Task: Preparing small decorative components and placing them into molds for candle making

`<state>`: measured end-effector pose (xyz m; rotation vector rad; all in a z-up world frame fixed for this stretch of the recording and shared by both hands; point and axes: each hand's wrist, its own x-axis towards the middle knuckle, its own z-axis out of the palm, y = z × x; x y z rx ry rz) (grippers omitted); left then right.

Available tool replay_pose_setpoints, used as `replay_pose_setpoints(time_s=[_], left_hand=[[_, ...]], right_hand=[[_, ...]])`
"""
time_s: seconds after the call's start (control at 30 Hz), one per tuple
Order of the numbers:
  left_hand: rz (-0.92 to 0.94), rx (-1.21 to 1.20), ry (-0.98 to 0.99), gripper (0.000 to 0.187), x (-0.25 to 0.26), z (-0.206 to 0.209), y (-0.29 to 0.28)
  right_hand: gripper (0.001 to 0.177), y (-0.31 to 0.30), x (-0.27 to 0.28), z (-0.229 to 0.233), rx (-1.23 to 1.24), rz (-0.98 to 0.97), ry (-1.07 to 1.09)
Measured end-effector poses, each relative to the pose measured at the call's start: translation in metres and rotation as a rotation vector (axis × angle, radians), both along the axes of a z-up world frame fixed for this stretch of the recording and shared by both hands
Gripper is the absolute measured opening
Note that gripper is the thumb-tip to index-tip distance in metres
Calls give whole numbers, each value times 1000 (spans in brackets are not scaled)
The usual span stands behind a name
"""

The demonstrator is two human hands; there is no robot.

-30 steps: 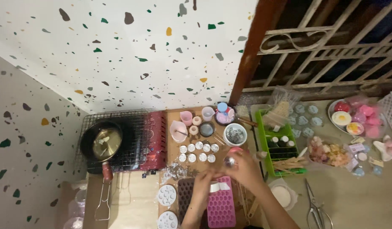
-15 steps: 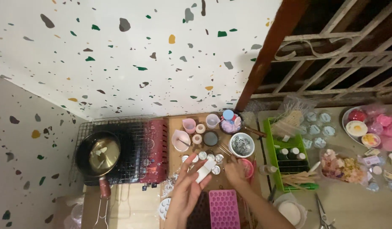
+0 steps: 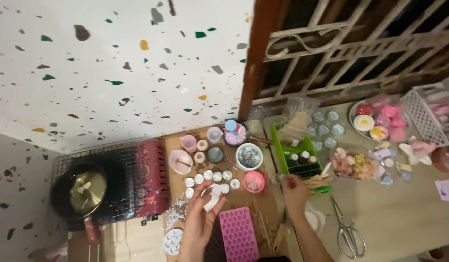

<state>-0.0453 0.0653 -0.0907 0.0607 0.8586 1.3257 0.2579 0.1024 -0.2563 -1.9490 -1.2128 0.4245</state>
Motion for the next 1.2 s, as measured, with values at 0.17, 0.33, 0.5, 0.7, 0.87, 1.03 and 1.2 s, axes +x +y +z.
replay_pose_setpoints(time_s=[0.17, 0.33, 0.5, 0.7, 0.87, 1.03, 1.2], left_hand=[[31, -56, 64, 24, 12, -19, 1], [61, 39, 59, 11, 16, -30, 3], [58, -51, 95, 18, 18, -11, 11], [98, -78, 81, 16, 15, -6, 21], [91, -38, 94, 15, 4, -5, 25], [94, -102, 85, 15, 0, -1, 26], [94, -113, 61, 16, 3, -7, 22]], right_hand=[[18, -3, 64, 17, 93, -155, -38], [22, 3, 20, 45, 199, 11, 54], [24, 30, -58, 50, -102, 490, -199], [44, 139, -64, -112, -234, 485, -316], [38, 179, -66, -182, -236, 623, -543], [27, 173, -72, -163, -275, 542, -665], [33, 171, -61, -181, -31, 581, -258]])
